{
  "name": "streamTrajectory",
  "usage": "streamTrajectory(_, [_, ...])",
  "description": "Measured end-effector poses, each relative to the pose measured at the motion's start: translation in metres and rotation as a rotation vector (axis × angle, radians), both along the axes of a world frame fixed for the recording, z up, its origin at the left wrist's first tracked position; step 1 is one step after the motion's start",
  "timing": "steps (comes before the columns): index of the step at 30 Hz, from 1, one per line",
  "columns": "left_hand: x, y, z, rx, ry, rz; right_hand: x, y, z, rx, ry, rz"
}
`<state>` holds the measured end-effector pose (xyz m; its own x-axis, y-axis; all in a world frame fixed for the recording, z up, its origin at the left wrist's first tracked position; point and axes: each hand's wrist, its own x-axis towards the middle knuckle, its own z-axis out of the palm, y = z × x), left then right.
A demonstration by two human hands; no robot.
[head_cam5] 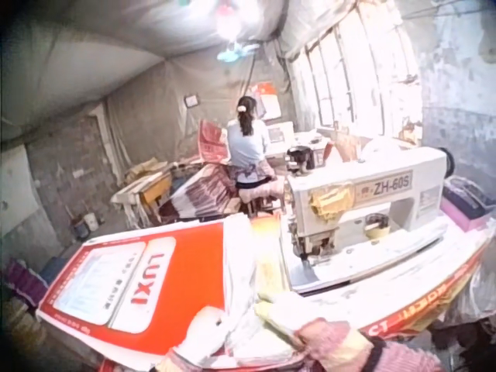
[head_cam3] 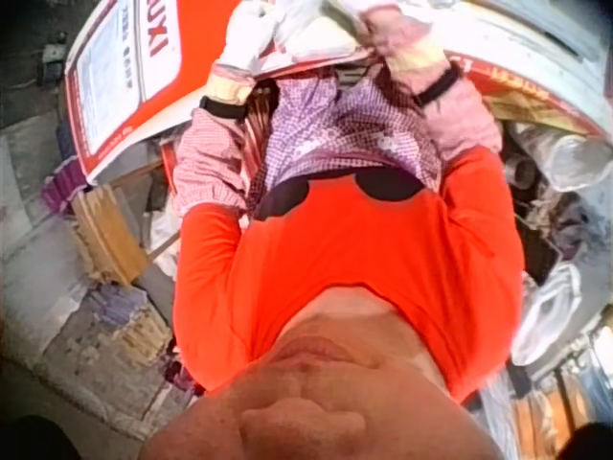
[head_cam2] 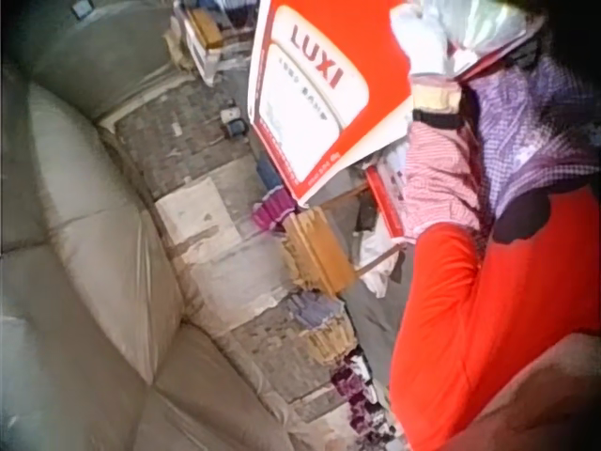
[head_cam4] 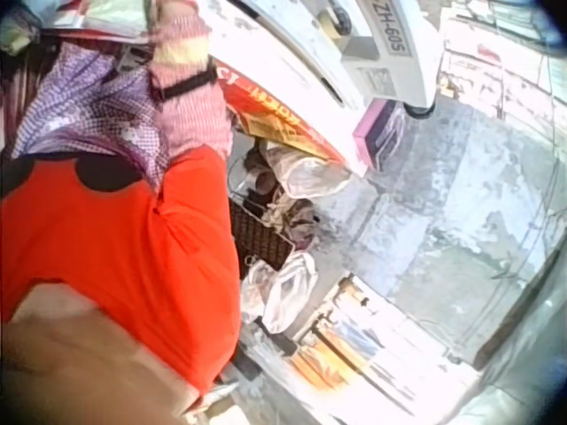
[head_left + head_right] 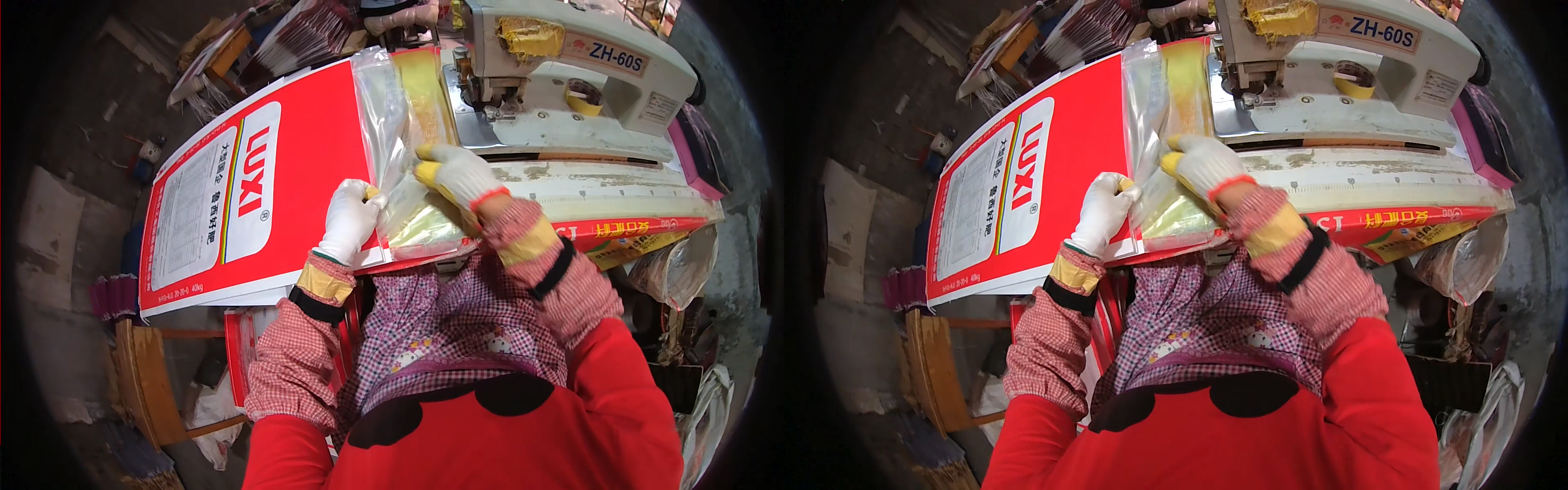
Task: The recorder is using an industrial sewing machine to stitch and process large plastic fertilizer bags.
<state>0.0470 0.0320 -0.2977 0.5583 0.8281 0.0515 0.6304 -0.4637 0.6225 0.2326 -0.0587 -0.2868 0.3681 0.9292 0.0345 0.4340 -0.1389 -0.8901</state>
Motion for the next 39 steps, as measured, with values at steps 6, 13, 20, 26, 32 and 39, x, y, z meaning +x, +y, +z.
streamTrajectory(6, [-0.007, 0.014, 0.007, -0.383, -0.236, 0.035, -0.005, 0.047, 0.032, -0.2, -0.503, 0.207])
streamTrajectory(13, [-0.03, 0.012, 0.028, -0.693, -0.508, -0.043, -0.008, 0.024, 0.01, -0.317, -0.981, 0.571])
streamTrajectory(20, [-0.038, 0.007, 0.039, -0.828, -0.539, -0.096, 0.014, 0.033, 0.007, -0.54, 0.199, 0.045])
streamTrajectory(26, [-0.032, 0.009, 0.051, -0.844, -0.473, -0.081, 0.006, 0.055, 0.015, -0.436, -0.649, 0.257])
streamTrajectory(32, [0.003, 0.023, 0.052, -0.867, -0.47, -0.017, -0.007, 0.065, 0.005, -0.204, -0.583, 0.126])
streamTrajectory(39, [0.024, 0.049, 0.034, -0.795, -0.557, -0.086, -0.003, 0.062, 0.012, -0.166, -0.58, 0.181])
